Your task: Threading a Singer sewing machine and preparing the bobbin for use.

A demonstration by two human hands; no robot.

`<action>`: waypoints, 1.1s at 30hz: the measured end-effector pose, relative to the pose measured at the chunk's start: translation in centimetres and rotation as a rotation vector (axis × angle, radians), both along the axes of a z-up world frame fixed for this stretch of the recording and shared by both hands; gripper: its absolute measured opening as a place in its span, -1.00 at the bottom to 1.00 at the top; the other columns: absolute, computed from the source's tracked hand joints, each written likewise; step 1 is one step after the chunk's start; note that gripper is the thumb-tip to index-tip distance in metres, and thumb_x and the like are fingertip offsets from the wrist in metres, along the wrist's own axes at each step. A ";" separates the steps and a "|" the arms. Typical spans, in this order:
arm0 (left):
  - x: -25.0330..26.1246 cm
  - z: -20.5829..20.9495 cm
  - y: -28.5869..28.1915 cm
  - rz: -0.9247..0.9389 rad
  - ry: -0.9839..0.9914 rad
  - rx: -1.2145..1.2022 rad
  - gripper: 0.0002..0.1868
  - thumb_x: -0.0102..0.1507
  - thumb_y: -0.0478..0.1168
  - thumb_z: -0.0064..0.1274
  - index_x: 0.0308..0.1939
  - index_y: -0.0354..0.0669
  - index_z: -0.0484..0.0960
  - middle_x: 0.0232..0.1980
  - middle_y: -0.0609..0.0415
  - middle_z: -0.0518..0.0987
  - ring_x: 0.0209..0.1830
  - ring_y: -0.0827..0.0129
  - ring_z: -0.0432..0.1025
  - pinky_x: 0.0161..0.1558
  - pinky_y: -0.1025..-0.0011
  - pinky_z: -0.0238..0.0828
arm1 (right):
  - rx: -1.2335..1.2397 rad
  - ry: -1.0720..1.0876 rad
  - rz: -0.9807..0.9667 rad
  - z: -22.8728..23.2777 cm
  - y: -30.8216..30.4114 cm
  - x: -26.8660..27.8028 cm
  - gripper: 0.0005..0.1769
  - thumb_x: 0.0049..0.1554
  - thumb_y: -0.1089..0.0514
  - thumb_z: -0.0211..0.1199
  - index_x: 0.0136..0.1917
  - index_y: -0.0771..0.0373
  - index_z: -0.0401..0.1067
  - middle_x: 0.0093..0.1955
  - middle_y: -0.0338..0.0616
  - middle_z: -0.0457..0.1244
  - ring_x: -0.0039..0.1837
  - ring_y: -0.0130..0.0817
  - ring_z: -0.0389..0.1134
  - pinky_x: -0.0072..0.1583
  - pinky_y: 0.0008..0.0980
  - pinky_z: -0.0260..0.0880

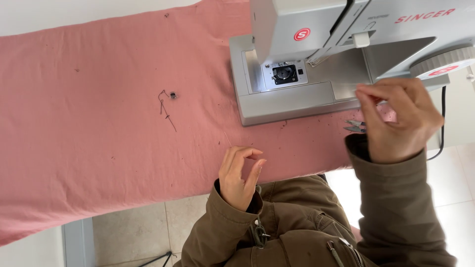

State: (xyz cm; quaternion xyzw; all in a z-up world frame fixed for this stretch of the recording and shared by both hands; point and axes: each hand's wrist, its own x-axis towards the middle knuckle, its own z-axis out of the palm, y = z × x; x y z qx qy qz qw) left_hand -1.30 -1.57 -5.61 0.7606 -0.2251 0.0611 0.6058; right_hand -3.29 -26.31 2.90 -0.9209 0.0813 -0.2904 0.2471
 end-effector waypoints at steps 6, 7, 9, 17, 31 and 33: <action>0.9 -1.4 0.0 -0.058 0.005 -0.028 -0.80 0.25 -0.38 0.20 -0.07 -0.32 0.59 -0.14 -0.04 0.57 -0.13 0.17 0.48 -0.06 0.33 0.44 | -0.106 -0.165 0.233 -2.5 3.8 6.7 -0.86 0.15 0.36 0.51 -0.03 0.28 0.59 -0.09 -0.10 0.38 -0.08 -0.21 0.40 0.02 -0.28 0.42; 1.1 -1.6 0.0 -0.057 0.010 -0.040 -0.81 0.25 -0.38 0.19 -0.07 -0.32 0.59 -0.14 -0.05 0.57 -0.13 0.17 0.49 -0.06 0.33 0.44 | 0.036 -0.165 0.189 -2.7 3.9 7.7 -0.87 0.16 0.35 0.50 -0.02 0.30 0.60 -0.08 -0.08 0.37 -0.13 -0.26 0.40 -0.04 -0.33 0.42; 1.4 -1.7 0.2 -0.072 0.021 -0.057 -0.82 0.25 -0.39 0.19 -0.07 -0.32 0.60 -0.14 -0.06 0.57 -0.13 0.17 0.49 -0.07 0.33 0.45 | 0.173 -0.162 0.131 -3.4 3.5 8.9 -0.87 0.16 0.34 0.48 0.00 0.33 0.60 -0.07 -0.05 0.36 -0.18 -0.30 0.39 -0.11 -0.38 0.42; 1.8 -1.5 1.1 -0.191 0.094 -0.084 -0.77 0.22 -0.40 0.23 -0.06 -0.32 0.60 -0.11 -0.06 0.59 -0.11 0.16 0.50 -0.08 0.32 0.45 | -0.067 -0.101 -0.074 -4.7 2.3 9.9 -0.78 0.17 0.26 0.52 -0.20 0.35 0.49 -0.38 -0.13 0.26 -0.38 -0.27 0.23 -0.20 -0.29 0.24; 2.0 -1.8 1.6 -0.305 0.082 -0.090 -0.72 0.19 -0.34 0.29 -0.05 -0.25 0.60 -0.07 0.00 0.60 -0.10 0.15 0.46 -0.05 0.27 0.41 | -0.333 -0.253 0.000 -3.2 4.2 11.2 -0.76 0.20 0.38 0.36 0.16 0.34 0.49 0.08 -0.07 0.37 0.06 -0.16 0.44 0.10 -0.27 0.46; 1.9 -1.9 1.6 -0.312 0.079 -0.088 -0.72 0.19 -0.34 0.29 -0.05 -0.25 0.60 -0.06 0.00 0.60 -0.09 0.15 0.46 -0.05 0.27 0.41 | -0.320 -0.246 -0.008 -3.2 4.2 11.2 -0.78 0.23 0.38 0.37 0.16 0.33 0.50 0.07 -0.08 0.38 0.04 -0.17 0.45 0.09 -0.28 0.47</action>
